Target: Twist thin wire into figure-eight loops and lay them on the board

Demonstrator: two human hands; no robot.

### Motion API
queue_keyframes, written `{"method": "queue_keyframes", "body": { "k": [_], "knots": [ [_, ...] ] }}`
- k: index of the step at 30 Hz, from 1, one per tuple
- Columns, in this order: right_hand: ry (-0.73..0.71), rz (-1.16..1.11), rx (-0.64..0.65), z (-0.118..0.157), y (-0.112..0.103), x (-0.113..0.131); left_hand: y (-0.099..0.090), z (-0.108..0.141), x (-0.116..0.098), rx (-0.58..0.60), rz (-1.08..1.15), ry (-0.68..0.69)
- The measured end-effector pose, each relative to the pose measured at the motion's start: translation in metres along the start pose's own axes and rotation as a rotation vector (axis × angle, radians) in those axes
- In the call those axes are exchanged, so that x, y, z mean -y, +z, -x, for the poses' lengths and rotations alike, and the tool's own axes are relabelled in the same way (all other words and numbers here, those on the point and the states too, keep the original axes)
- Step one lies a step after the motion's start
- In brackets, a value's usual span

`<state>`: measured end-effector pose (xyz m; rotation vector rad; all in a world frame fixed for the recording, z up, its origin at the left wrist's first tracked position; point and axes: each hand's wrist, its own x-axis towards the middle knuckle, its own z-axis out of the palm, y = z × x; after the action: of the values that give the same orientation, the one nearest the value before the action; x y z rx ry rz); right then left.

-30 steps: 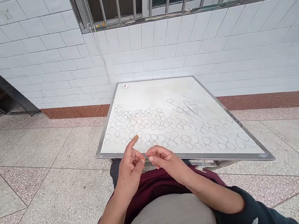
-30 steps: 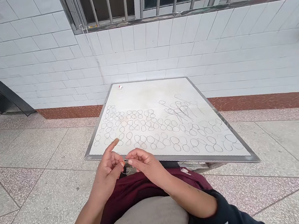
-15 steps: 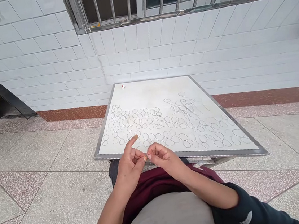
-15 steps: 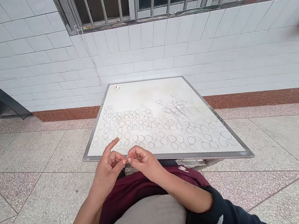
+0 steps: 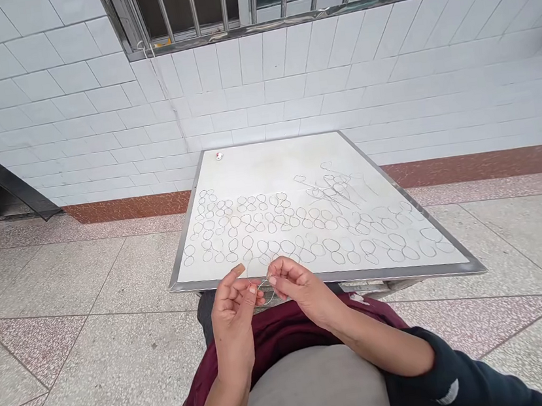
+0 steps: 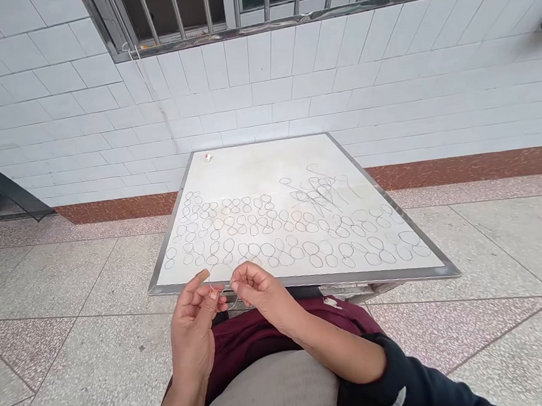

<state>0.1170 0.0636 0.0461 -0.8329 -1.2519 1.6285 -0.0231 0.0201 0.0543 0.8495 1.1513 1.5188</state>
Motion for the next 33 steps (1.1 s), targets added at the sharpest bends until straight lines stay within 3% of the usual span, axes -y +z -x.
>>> {"method": "queue_keyframes", "body": {
  "k": [11,33],
  "knots": [
    [0.023,0.045,0.032,0.002,0.003,0.006,0.001,0.002,-0.007,-0.049,-0.16,0.052],
    [0.045,0.099,0.037,-0.003,0.006,-0.003,-0.002,-0.004,-0.004,-0.019,-0.149,-0.027]
  ]
}}
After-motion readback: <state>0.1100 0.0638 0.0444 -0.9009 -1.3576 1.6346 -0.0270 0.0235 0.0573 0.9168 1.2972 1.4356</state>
